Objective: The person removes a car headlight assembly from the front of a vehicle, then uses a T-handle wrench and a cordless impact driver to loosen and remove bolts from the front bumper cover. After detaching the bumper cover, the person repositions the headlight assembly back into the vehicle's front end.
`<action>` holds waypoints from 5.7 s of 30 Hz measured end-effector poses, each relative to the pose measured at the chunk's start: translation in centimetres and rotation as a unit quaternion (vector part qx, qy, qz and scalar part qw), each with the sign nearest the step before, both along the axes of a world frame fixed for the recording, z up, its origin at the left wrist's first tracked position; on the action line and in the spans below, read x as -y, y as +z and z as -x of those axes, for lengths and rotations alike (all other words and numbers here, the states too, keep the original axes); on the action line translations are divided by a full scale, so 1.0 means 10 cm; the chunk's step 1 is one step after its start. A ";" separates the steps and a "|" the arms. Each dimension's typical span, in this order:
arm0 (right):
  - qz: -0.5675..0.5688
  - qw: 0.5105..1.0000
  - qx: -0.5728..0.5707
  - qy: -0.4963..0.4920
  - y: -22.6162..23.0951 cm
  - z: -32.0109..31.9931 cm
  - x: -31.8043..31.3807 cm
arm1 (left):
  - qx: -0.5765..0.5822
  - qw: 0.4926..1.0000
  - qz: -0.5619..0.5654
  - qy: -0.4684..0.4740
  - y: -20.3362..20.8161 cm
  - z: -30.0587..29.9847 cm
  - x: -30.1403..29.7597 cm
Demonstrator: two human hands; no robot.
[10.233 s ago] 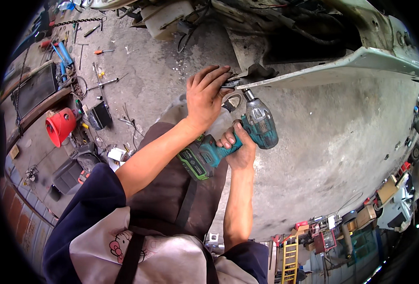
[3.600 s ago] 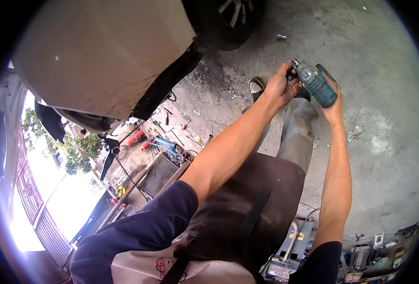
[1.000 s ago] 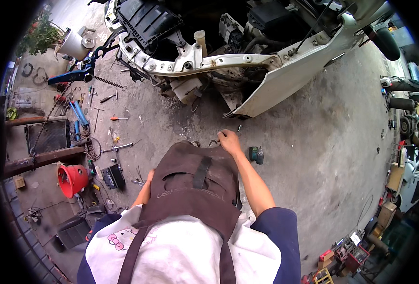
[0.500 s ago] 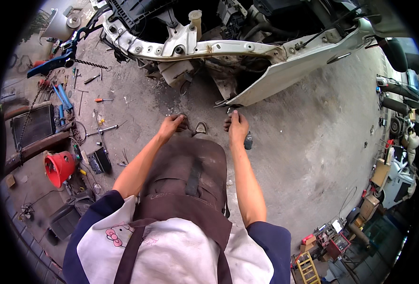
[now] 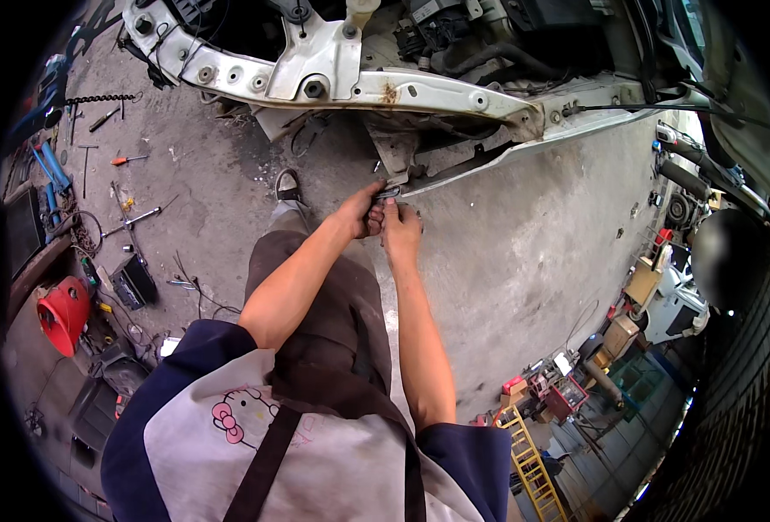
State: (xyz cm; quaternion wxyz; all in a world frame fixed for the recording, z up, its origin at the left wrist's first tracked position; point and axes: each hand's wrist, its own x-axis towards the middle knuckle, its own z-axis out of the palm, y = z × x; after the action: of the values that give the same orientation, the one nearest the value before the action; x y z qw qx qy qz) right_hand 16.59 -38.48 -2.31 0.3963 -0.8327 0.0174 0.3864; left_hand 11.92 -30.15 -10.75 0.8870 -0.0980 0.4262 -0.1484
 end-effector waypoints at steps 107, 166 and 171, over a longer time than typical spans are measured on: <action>-0.242 0.464 0.754 0.396 0.77 -2.36 -0.50 | -0.579 0.421 -0.488 0.500 -0.26 -0.91 0.22; -0.321 0.242 0.780 0.479 -0.60 -1.27 -0.35 | -0.548 0.441 -0.520 0.485 -0.40 -1.03 0.16; -0.280 0.303 0.762 0.499 -0.62 -1.02 -0.39 | -0.556 0.426 -0.510 0.499 -0.44 -0.84 0.14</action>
State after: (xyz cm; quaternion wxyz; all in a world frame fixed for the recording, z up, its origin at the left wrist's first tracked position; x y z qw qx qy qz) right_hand 26.78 -34.63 -8.46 0.1735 -0.4444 -0.8205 -0.3148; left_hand 20.29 -31.59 -15.14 0.2649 0.1156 0.7012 0.6517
